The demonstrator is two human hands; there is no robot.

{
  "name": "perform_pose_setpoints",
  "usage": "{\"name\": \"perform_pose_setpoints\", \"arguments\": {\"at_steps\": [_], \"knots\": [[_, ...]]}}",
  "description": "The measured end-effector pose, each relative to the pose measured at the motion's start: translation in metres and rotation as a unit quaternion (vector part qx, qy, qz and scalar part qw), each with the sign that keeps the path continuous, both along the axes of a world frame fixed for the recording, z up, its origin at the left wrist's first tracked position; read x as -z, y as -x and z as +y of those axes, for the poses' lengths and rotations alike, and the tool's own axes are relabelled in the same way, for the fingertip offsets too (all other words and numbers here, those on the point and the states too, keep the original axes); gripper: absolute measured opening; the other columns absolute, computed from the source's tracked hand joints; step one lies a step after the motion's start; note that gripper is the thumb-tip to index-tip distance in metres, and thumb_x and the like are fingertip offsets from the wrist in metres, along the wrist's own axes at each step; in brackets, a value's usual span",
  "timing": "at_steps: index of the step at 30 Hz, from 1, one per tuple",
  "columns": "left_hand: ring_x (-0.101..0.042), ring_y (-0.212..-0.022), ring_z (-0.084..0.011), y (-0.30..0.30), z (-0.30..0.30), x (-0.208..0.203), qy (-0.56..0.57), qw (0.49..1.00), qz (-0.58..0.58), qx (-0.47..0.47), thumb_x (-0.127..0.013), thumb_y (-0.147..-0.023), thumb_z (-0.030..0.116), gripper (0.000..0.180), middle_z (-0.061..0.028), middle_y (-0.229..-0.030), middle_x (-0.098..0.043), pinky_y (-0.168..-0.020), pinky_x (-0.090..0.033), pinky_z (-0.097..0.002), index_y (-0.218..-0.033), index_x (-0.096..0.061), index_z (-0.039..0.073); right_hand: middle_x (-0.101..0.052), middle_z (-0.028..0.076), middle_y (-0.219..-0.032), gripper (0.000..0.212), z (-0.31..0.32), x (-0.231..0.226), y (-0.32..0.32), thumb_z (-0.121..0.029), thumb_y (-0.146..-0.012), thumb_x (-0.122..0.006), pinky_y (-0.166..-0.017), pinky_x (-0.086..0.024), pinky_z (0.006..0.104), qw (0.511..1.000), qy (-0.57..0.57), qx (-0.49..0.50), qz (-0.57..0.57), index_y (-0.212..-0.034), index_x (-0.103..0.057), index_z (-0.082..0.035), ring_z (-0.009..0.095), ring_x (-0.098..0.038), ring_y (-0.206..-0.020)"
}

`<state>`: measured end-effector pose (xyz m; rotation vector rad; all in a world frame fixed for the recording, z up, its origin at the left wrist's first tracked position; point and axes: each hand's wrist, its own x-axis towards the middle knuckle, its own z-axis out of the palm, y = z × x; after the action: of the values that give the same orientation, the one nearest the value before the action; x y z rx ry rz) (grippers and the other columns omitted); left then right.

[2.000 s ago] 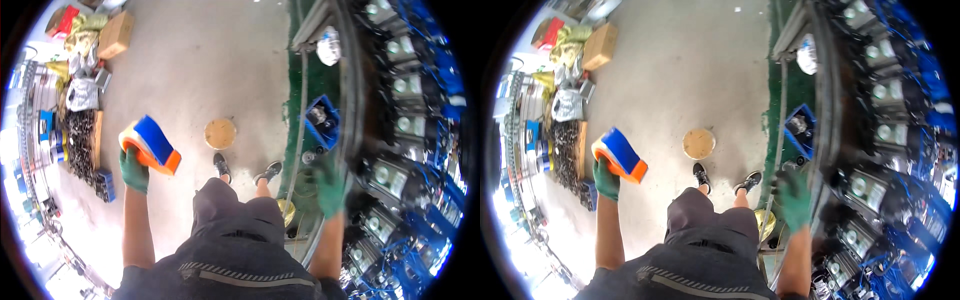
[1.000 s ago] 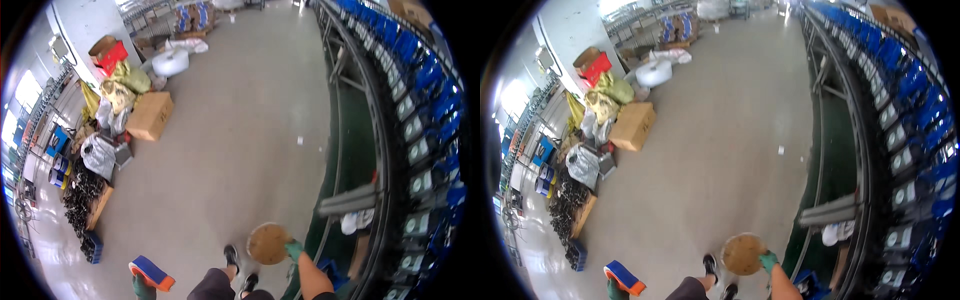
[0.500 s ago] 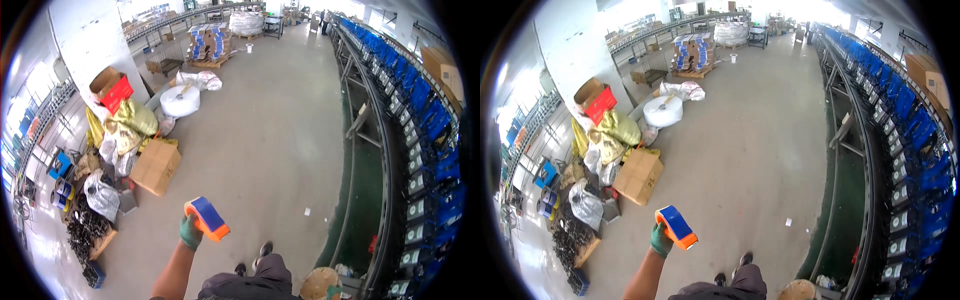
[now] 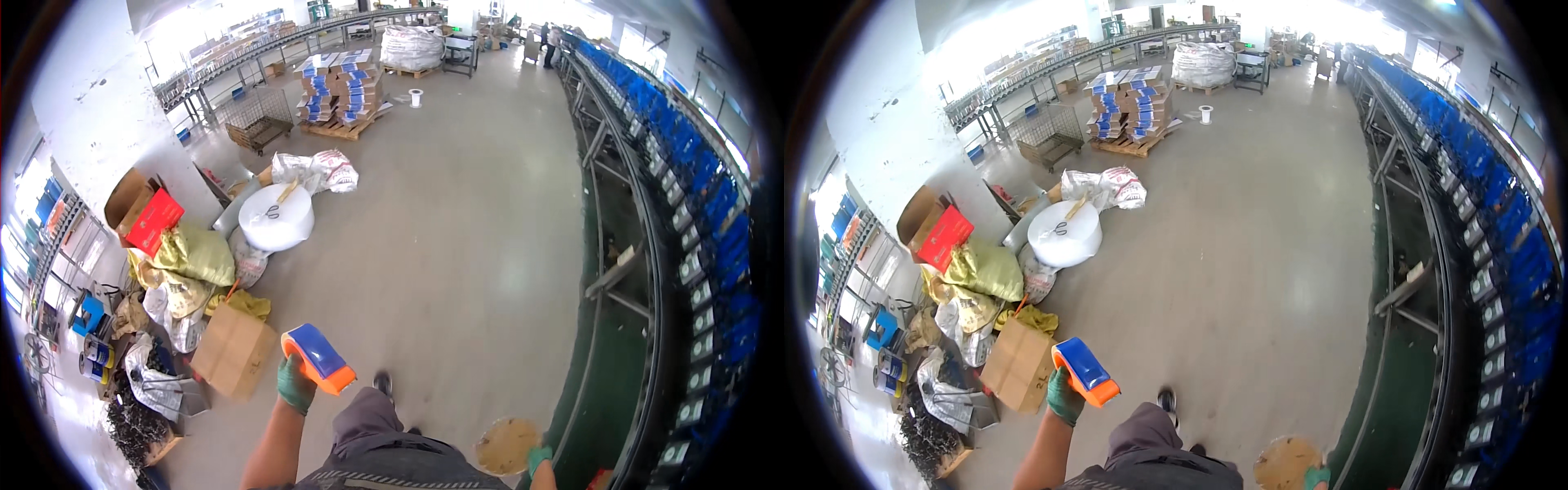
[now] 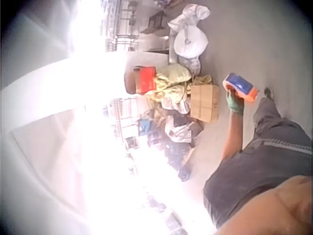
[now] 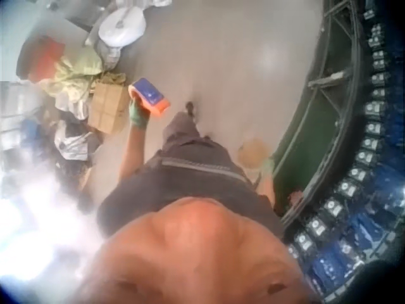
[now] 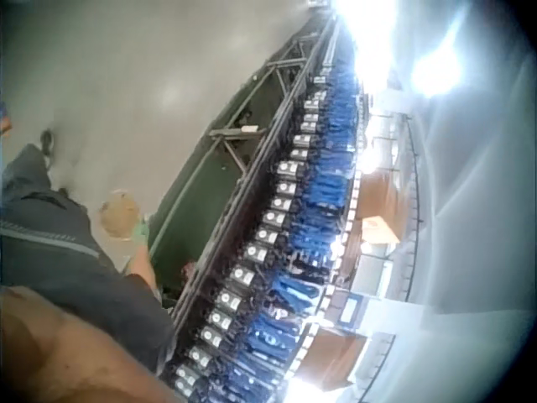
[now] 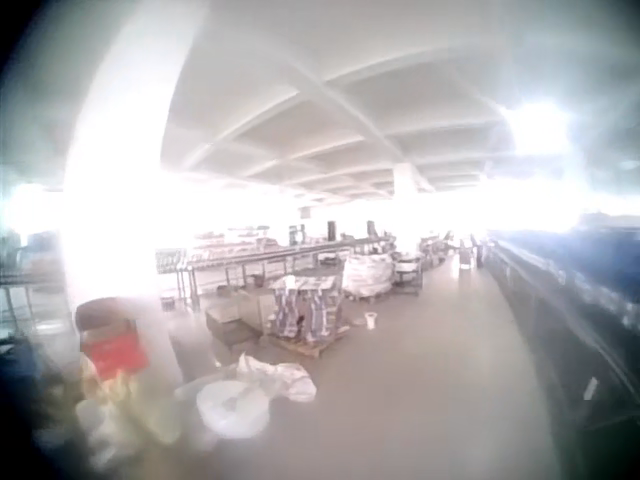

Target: The person retrieves a tape dispenser, carries a stack of flattened cardboard boxes, and sits down. The person then repeatedly unfolds each box, folds its flaps, and seals the bottom seam with the tape dispenser before setting the box aside.

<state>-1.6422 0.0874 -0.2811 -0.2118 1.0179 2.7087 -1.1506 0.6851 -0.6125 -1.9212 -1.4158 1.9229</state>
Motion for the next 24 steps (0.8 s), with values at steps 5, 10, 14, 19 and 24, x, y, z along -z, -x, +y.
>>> {"name": "perform_pose_setpoints", "arguments": {"at_steps": [5,10,14,19,24], "knots": [[-0.064,-0.107,-0.0279,0.172,0.049,0.019,0.007,1.0,0.026,-0.008,-0.079,-0.08,0.037,0.058,-0.0068,-0.118,-0.066,-0.096,-0.051,-0.0479,-0.126,-0.056,0.01,-0.06,0.005,-0.084,0.018,0.054,-0.115,0.259,-0.017,-0.088,-0.058,-0.064,-0.048,0.0312,0.908,-0.287,-0.294,-0.08,-0.103,-0.062,-0.009,0.02,-0.055,-0.071],[-0.067,-0.1,-0.0255,0.359,0.139,0.004,-0.006,1.0,0.012,0.004,-0.077,-0.082,0.037,0.052,-0.0064,-0.11,-0.067,-0.091,-0.054,-0.0462,-0.121,-0.058,0.009,-0.063,0.006,-0.084,0.021,0.102,-0.13,0.372,-0.025,-0.094,-0.061,-0.063,-0.049,0.0339,0.987,-0.133,-0.071,-0.06,-0.104,-0.064,-0.008,0.018,-0.059,-0.07],[-0.065,-0.1,-0.0217,0.496,0.206,-0.018,0.004,0.999,-0.013,0.037,-0.075,-0.085,0.035,0.048,-0.004,-0.109,-0.066,-0.089,-0.054,-0.0404,-0.12,-0.058,0.007,-0.065,0.011,-0.101,0.028,0.097,-0.079,0.46,-0.024,-0.094,-0.059,-0.075,-0.052,0.0345,0.991,0.006,-0.053,-0.125,-0.115,-0.061,-0.006,0.021,-0.062,-0.086],[-0.065,-0.101,-0.0219,0.657,0.265,-0.004,0.025,0.999,0.012,0.026,-0.074,-0.085,0.035,0.049,-0.0043,-0.109,-0.066,-0.089,-0.054,-0.0402,-0.121,-0.057,0.007,-0.065,0.012,-0.102,0.029,0.084,-0.063,0.681,-0.016,-0.089,-0.06,-0.076,-0.052,0.0339,0.978,0.09,-0.133,-0.133,-0.114,-0.06,-0.004,0.021,-0.062,-0.087],[-0.065,-0.101,-0.0233,0.805,0.33,-0.015,0.046,0.998,-0.018,-0.04,-0.076,-0.084,0.035,0.053,-0.0055,-0.111,-0.065,-0.09,-0.054,-0.0411,-0.123,-0.055,0.006,-0.065,0.013,-0.103,0.031,0.2,-0.067,0.844,-0.009,-0.084,-0.062,-0.078,-0.051,0.0334,0.983,0.049,-0.118,-0.131,-0.114,-0.058,-0.001,0.021,-0.061,-0.088]]}}
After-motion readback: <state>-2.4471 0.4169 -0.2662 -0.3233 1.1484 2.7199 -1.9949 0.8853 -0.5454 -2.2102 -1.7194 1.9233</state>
